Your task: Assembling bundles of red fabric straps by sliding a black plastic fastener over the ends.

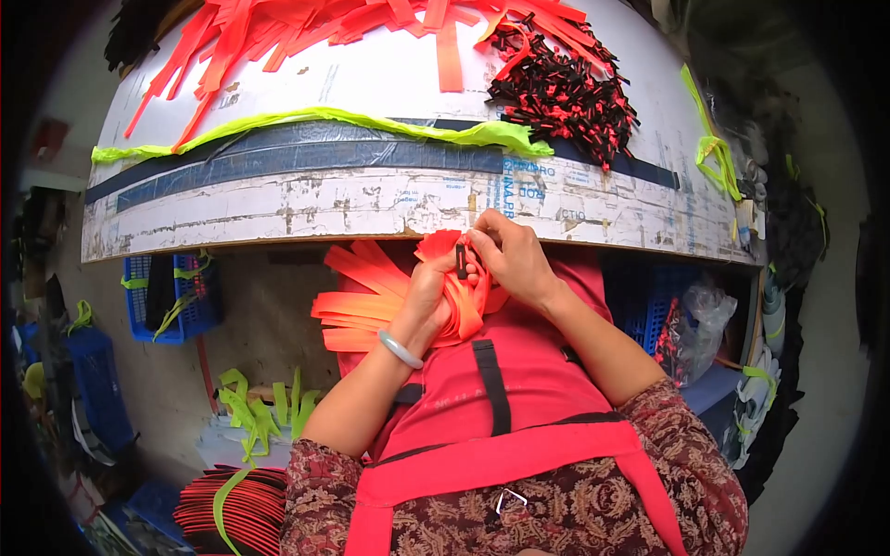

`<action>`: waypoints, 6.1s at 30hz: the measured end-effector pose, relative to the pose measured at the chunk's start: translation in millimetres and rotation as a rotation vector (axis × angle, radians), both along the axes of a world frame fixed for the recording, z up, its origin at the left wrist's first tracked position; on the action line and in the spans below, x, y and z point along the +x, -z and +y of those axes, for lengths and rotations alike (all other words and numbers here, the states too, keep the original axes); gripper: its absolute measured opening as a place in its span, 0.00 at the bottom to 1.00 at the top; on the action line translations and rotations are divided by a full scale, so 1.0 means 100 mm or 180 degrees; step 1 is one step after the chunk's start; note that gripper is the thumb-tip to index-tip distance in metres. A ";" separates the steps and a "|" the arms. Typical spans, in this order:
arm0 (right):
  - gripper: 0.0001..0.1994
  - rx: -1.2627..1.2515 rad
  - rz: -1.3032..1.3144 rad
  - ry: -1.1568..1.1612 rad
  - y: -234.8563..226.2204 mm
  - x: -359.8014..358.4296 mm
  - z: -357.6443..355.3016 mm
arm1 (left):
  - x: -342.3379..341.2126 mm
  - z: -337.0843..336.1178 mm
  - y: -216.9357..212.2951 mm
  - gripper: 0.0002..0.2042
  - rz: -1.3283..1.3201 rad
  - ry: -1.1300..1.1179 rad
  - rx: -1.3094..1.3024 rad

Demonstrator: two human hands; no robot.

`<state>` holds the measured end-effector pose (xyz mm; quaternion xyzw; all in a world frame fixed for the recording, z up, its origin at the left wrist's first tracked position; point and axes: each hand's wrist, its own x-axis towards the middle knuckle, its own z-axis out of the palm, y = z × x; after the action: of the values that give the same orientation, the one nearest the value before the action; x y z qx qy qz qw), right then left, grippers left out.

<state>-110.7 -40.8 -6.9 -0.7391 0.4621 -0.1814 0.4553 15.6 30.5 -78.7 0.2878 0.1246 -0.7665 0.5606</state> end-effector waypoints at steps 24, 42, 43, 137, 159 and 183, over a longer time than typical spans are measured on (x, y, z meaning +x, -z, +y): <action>0.08 0.1228 -0.1125 -0.0239 -0.43 0.01 0.05 | 0.27 0.19 -0.85 0.10 -0.2979 0.0115 -0.1417; 0.08 0.1229 -0.2598 -0.0385 -0.87 -0.26 -0.65 | 0.65 0.25 -0.79 0.05 -0.1815 -0.0414 -0.0610; 0.09 0.1279 -0.2438 -0.0529 -0.77 -0.27 -0.58 | 0.69 0.22 -0.80 0.05 -0.1698 -0.0496 -0.0619; 0.10 0.2611 -0.1963 0.0232 -0.43 0.09 0.05 | 0.46 0.31 -1.12 0.10 -0.3337 0.0575 -0.0967; 0.07 0.2331 -0.2037 -0.0069 -0.38 0.13 0.19 | 0.43 0.36 -1.08 0.08 -0.3540 0.0065 -0.1258; 0.06 0.2067 -0.1257 -0.0511 -0.46 0.11 0.12 | 0.57 0.41 -1.06 0.04 -0.4753 0.0850 -0.1848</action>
<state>-100.1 -28.9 38.9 -0.5411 0.3395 -0.1283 0.7586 72.9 71.6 27.0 0.5788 -0.5215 -0.4345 0.4519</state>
